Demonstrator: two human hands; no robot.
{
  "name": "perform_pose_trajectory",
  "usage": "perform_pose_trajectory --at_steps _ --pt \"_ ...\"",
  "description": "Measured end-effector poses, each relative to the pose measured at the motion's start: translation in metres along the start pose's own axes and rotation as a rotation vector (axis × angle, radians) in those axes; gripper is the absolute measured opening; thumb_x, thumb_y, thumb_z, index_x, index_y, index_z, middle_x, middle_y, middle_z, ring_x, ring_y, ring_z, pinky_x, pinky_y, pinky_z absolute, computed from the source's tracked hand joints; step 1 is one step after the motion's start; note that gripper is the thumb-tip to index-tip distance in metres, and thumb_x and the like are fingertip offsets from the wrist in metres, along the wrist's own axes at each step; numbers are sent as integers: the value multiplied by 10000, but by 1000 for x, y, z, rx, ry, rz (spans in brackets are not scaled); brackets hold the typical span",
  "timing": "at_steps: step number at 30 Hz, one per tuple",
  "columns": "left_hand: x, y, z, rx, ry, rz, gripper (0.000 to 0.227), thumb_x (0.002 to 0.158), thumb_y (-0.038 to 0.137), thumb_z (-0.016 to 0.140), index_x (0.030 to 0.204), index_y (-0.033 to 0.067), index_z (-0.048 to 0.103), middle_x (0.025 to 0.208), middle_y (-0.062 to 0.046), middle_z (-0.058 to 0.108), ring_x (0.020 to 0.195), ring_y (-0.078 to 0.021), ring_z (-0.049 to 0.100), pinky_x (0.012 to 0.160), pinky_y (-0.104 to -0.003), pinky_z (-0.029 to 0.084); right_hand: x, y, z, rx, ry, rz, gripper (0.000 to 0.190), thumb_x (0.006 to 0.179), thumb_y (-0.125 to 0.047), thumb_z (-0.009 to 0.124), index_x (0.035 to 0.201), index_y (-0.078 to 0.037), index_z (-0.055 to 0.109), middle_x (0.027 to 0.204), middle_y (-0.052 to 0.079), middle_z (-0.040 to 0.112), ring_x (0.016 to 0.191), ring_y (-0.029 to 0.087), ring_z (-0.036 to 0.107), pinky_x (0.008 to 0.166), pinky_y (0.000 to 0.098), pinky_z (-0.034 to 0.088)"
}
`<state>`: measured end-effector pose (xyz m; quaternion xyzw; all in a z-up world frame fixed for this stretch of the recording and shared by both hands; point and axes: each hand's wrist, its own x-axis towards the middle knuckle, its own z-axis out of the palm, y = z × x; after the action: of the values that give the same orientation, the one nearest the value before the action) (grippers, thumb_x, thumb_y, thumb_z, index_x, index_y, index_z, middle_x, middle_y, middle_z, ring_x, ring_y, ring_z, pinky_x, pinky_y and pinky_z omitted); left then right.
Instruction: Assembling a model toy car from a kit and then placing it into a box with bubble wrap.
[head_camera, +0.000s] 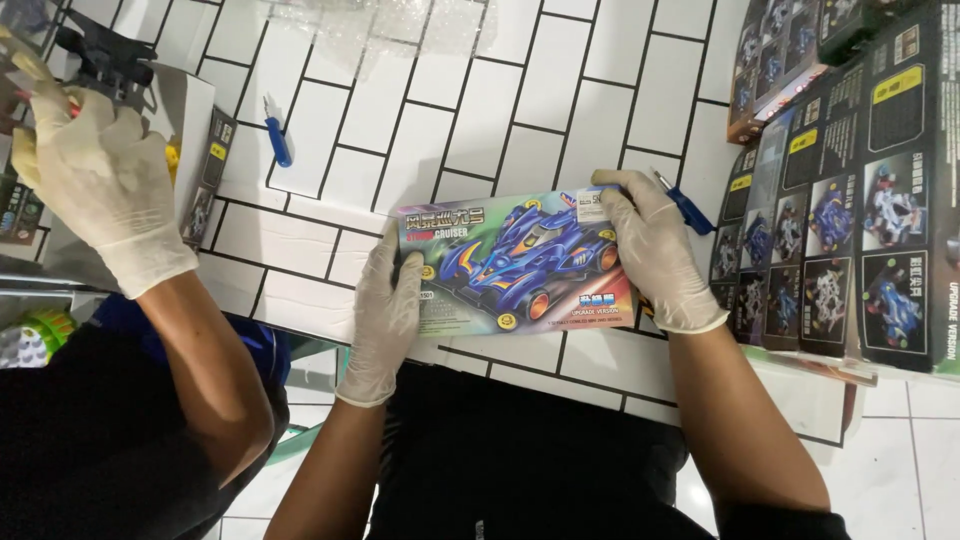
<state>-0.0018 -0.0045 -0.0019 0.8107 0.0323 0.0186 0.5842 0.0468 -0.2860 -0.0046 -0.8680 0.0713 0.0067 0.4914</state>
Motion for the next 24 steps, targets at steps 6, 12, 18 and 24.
perform_pose_trajectory --at_steps 6,12,18,24 --pt "3 -13 0 187 34 89 512 1027 166 576 1481 -37 450 1327 -269 530 1272 -436 509 1085 -493 454 5 24 11 -43 83 -176 288 1079 -94 566 1345 -36 661 1312 255 602 1295 460 535 1145 550 367" --pt "7 -11 3 262 25 23 569 1027 249 584 1500 -29 434 1264 -224 516 1217 -362 500 1070 -429 466 8 42 18 -380 215 -324 362 1007 -133 697 1357 -62 637 1251 185 548 1230 435 522 1078 524 426" --pt "7 -5 2 349 9 -13 582 1011 245 611 1494 -31 441 1238 -220 508 1189 -362 506 1045 -432 470 8 44 20 -469 264 -323 367 999 -161 724 1343 -94 616 1231 143 522 1218 394 513 1026 516 441" --pt "-4 26 -5 163 9 -204 550 1033 288 554 1494 11 442 1207 -201 527 1129 -303 532 1017 -411 477 -12 20 5 -359 309 -357 315 1030 -142 710 1333 -91 641 1220 131 599 1227 356 578 1040 461 448"
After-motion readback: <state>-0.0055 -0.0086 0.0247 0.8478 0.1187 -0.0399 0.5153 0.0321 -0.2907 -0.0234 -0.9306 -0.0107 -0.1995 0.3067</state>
